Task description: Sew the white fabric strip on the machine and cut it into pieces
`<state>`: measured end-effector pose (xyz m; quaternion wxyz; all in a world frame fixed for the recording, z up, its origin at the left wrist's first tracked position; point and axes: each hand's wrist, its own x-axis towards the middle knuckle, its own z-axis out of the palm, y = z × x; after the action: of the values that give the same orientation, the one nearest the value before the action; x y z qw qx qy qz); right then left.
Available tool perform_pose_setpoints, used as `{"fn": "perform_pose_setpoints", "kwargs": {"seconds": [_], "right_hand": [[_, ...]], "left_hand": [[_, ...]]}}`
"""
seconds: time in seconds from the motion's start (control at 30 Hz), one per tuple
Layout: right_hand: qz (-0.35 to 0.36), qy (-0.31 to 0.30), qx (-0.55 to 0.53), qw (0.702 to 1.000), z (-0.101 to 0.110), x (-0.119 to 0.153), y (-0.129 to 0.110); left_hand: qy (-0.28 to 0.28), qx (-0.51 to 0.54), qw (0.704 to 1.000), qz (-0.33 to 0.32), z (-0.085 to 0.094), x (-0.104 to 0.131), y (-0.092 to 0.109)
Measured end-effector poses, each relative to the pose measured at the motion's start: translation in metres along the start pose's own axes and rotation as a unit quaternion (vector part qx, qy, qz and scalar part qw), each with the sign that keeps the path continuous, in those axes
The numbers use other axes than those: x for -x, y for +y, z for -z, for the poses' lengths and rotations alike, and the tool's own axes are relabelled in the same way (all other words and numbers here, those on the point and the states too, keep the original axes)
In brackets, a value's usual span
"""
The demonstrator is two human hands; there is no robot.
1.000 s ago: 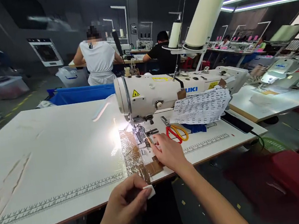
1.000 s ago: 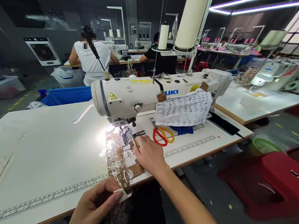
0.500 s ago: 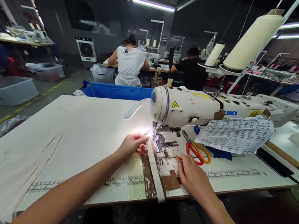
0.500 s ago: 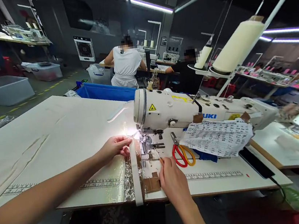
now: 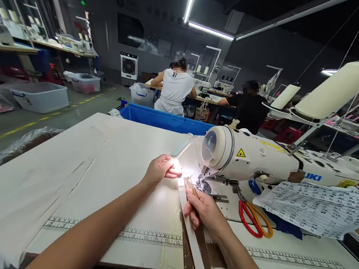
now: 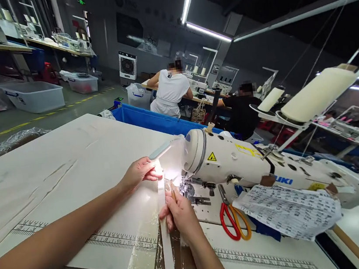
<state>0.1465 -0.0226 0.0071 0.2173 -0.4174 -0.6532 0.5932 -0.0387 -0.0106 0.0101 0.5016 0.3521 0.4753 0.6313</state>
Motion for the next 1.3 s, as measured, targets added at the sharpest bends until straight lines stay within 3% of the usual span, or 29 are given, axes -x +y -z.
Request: {"fn": "perform_pose_setpoints", "kwargs": {"seconds": [0.27, 0.53, 0.93, 1.0, 1.07, 1.2, 1.3], "right_hand": [[-0.022, -0.023, -0.053, 0.998, -0.008, -0.028, -0.011], [-0.034, 0.008, -0.095, 0.995, -0.012, -0.028, -0.010], [-0.005, 0.009, -0.101, 0.995, -0.006, -0.028, -0.002], [0.006, 0.019, -0.109, 0.994, -0.005, -0.028, -0.002], [0.024, 0.035, -0.120, 0.992, -0.004, -0.028, -0.001], [0.061, 0.062, -0.136, 0.987, -0.002, -0.028, -0.001], [0.077, 0.061, -0.135, 0.986, -0.002, -0.027, 0.001]], "left_hand": [[0.009, 0.020, 1.000, -0.022, 0.011, -0.005, 0.008], [0.031, 0.006, 0.999, -0.031, 0.015, -0.007, 0.007], [0.032, 0.019, 0.999, -0.013, 0.018, -0.009, 0.007], [-0.004, 0.021, 1.000, 0.002, 0.023, -0.007, 0.013], [-0.099, -0.012, 0.994, 0.043, 0.028, -0.003, 0.021], [-0.329, -0.126, 0.925, 0.144, 0.034, 0.007, 0.030], [-0.389, -0.167, 0.889, 0.174, 0.034, 0.009, 0.024]]}}
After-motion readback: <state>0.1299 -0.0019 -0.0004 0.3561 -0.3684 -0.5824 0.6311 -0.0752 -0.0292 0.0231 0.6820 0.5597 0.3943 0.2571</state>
